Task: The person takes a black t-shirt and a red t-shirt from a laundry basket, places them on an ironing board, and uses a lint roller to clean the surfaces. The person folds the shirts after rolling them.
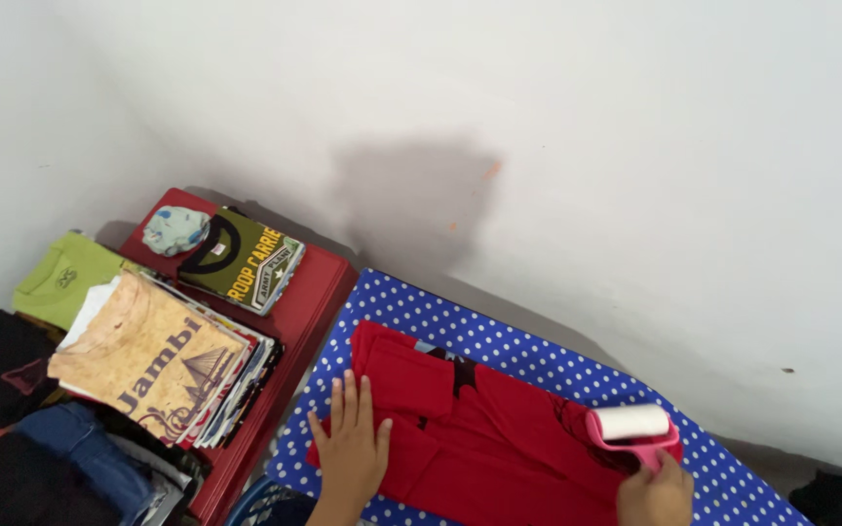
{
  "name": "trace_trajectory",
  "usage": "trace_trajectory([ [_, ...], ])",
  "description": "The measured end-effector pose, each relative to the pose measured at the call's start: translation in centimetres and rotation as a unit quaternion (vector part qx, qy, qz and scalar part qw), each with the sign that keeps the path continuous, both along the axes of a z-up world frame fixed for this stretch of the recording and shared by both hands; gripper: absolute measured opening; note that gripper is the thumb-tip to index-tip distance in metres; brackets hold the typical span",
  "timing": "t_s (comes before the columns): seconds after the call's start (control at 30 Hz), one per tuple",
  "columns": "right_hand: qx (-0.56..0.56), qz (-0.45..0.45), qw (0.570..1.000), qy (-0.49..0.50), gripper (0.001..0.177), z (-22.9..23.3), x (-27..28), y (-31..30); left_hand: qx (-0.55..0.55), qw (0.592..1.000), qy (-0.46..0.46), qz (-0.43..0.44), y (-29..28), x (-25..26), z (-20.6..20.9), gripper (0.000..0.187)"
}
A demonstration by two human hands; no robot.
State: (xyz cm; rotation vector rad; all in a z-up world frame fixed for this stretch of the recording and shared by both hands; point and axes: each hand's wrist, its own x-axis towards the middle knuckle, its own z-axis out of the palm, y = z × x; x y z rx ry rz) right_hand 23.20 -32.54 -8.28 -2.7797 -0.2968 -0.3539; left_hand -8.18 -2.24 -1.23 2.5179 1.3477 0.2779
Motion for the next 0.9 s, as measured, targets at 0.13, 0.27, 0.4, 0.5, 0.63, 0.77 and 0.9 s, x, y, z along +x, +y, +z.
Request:
trace_trajectory([
  [0.13,0.126,0.182,0.975,-0.038,0.026,3.8,-2.2,6.2,-0.002,1.0,0.004,0.001,-0.1,0.1,0.2,0.071],
  [0.27,0.191,0.462,0.864,0.056,0.026,8.5,-7.5,15.0,0.0,1.0,0.004,0.012,-0.4,-0.1,0.7,0.072],
  [0.4,0.147,0.524,0.834,0.089,0.034,10.7,-12.6,22.3,-0.097,0.988,0.119,0.021,-0.5,0.2,1.2,0.071],
  [0.5,0.157,0.54,0.823,0.081,0.033,11.2,-14.1,25.7,-0.103,0.988,0.099,0.051,-0.4,-0.2,1.5,0.067],
  [0.63,0.141,0.577,0.8,0.088,0.036,11.6,-13.5,26.4,-0.155,0.974,0.159,0.049,-0.3,-0.3,1.9,0.06],
  [0.77,0.123,0.54,0.824,0.116,0.033,12.6,-11.0,23.2,-0.111,0.98,0.152,0.063,-0.9,0.6,2.7,0.072],
  [0.9,0.141,0.482,0.849,0.165,0.035,13.2,-7.9,18.1,-0.031,0.992,0.111,-0.056,-3.4,3.4,3.3,0.082],
])
